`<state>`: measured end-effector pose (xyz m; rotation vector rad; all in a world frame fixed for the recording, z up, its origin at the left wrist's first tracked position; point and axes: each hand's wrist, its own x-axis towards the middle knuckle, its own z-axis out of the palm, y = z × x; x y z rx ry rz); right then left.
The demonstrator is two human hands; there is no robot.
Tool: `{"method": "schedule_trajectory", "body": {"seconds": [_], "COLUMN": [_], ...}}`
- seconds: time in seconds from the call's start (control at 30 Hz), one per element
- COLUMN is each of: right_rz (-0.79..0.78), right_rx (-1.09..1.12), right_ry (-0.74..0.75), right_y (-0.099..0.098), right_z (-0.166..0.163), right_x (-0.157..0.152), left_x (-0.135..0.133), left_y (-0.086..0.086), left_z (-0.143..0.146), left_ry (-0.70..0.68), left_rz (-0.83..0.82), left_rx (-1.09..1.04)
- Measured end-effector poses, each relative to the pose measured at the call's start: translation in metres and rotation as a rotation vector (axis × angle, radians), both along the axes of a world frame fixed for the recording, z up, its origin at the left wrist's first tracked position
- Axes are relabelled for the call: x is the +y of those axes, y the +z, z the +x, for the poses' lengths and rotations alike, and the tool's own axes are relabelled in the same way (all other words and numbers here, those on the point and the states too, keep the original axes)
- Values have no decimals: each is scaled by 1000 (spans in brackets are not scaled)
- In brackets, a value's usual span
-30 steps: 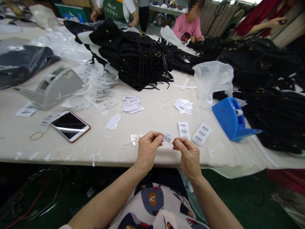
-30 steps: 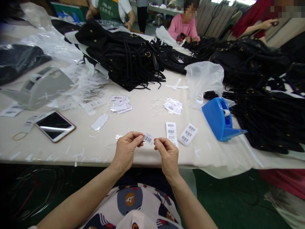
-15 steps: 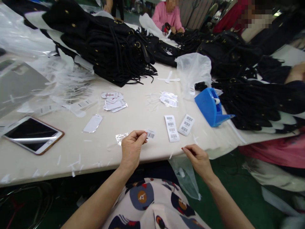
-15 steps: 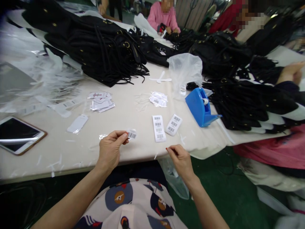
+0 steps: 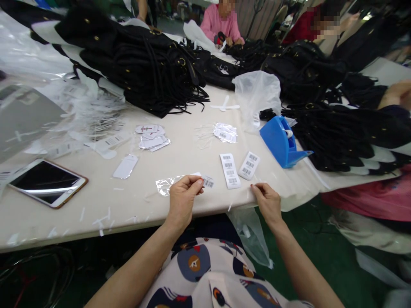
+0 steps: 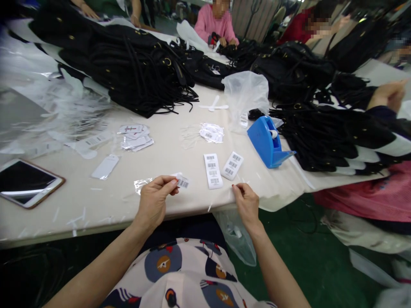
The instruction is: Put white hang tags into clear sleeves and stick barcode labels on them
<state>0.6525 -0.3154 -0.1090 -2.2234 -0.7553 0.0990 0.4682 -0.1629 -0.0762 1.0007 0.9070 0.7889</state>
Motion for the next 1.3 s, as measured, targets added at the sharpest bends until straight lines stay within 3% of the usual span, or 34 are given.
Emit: {"method": "schedule_trajectory", "body": {"seconds": [0.1,0.2,0.33,0.43,0.53,0.63,0.7,0.8,0.9,1.0,1.13,1.3], "right_rz": [176,228,282,299,279,264,215,137,99,41,-66,-146], "right_rx": [-30,194,464,509,341,150,150,287,520,689,649,548], "right_ry": [96,235,247,249,235,225,299,450,563,596,582,572], "right_y": [18,32,33,28,26,27,29,33,30,19,4,0], "right_z": [-33,-63,-82,-87,-87,-77,-69,-61,-62,-64,-61,-60], "right_x": [17,40,64,72,75,80,86,100,117,131,139,142], "left_x": [-6,-11,-15,-17,-13,5,23,50,66,71,73,74], "left_y": [2,2,0,-6,-13,-20,-23,-29,-36,-44,-51,-52], "left_z": [-1,0,0,-5,-18,-35,-44,-51,-53,-54,-58,-60], "left_ry": [-31,-34,-17,-20,-83,-85,-131,-363,-561,-622,-608,-566], "left_rz": [-34,-29,-36,-14,154,518,836,1177,1276,1295,1305,1342], "left_rx": [4,7,3,29,168,408,553,648,676,695,627,577]}}
